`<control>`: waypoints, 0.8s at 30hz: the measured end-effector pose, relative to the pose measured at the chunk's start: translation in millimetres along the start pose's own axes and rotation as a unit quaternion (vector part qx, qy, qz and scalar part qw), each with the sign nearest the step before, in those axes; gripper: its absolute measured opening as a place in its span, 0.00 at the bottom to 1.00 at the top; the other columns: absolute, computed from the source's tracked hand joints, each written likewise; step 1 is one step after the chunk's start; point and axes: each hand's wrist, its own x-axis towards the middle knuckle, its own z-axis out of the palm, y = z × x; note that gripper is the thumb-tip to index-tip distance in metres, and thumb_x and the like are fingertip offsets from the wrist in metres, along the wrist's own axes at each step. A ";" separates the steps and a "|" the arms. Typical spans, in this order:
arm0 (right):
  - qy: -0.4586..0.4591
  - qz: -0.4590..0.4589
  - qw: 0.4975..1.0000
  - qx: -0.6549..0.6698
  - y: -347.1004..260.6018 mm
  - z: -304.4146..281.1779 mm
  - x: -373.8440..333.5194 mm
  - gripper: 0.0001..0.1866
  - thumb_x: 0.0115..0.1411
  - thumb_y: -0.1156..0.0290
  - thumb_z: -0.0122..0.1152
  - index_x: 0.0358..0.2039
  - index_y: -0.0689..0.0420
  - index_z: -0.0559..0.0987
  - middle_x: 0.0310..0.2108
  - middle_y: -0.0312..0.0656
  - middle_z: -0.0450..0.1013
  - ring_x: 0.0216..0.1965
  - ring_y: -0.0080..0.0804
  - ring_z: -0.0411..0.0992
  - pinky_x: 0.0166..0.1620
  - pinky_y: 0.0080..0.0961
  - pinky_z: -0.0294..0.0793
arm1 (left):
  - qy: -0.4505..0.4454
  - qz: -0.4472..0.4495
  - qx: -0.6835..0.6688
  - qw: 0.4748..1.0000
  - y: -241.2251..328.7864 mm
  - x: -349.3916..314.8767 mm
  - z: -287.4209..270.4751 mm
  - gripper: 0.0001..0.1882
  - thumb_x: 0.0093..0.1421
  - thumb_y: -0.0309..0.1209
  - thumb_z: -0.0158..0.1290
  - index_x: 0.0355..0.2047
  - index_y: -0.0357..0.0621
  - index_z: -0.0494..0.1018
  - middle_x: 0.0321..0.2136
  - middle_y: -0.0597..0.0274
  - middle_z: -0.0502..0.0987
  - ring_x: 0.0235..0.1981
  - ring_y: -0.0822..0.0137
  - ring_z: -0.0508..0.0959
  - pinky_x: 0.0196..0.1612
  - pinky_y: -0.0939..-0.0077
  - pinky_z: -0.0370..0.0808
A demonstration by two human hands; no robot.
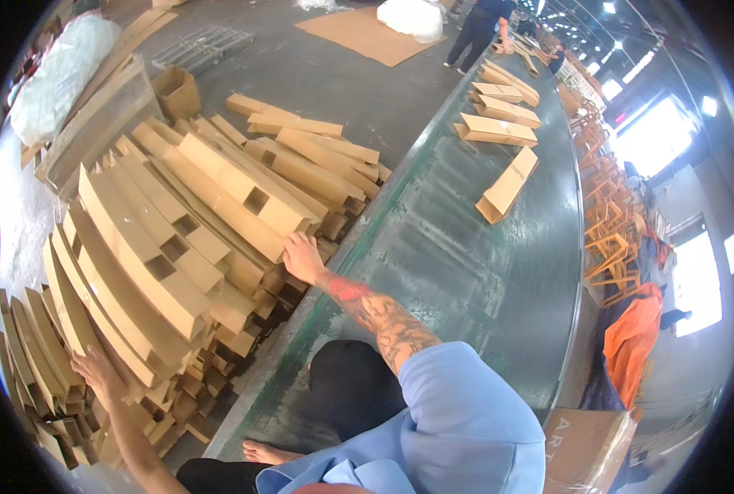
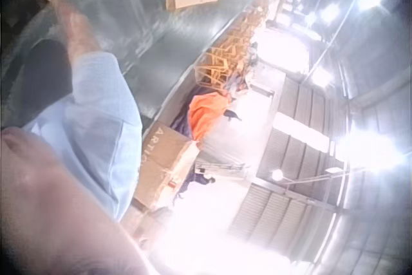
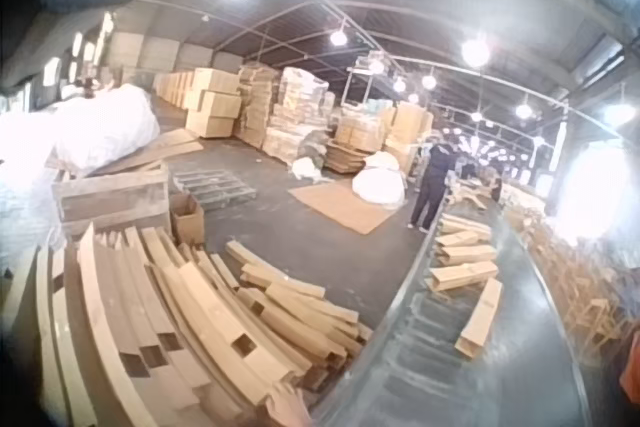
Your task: The person stands barefoot on a conveyor belt and repeatedly picks up long cardboard boxes, placing them into a growing stack on the floor. The task involves continuous handling of boxes from the moving belt to the pile.
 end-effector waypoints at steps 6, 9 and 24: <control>0.052 0.106 0.993 0.014 -52.1 -17.3 122.9 0.08 0.60 0.66 0.54 0.33 0.56 0.78 0.37 0.49 0.77 0.44 0.52 0.75 0.45 0.53 0.71 | -0.127 -0.251 -0.040 0.959 -31.3 -19.2 32.5 0.36 0.65 0.52 0.48 0.62 0.35 0.58 0.59 0.32 0.61 0.58 0.38 0.68 0.59 0.46 0.67; 0.121 0.240 0.959 0.094 -77.9 -9.6 130.6 0.12 0.62 0.62 0.52 0.35 0.56 0.78 0.39 0.50 0.78 0.45 0.52 0.75 0.46 0.57 0.71 | -0.187 -0.269 -0.050 0.943 -28.8 -50.0 66.1 0.38 0.64 0.52 0.48 0.61 0.31 0.57 0.59 0.26 0.59 0.56 0.33 0.68 0.60 0.45 0.66; -0.195 0.288 0.934 0.081 -96.0 43.6 70.1 0.20 0.59 0.60 0.54 0.44 0.59 0.82 0.48 0.54 0.78 0.51 0.51 0.76 0.53 0.45 0.76 | -0.269 -0.057 -0.151 0.950 -80.4 -17.7 58.3 0.41 0.66 0.45 0.48 0.67 0.25 0.47 0.61 0.19 0.52 0.60 0.30 0.63 0.63 0.50 0.63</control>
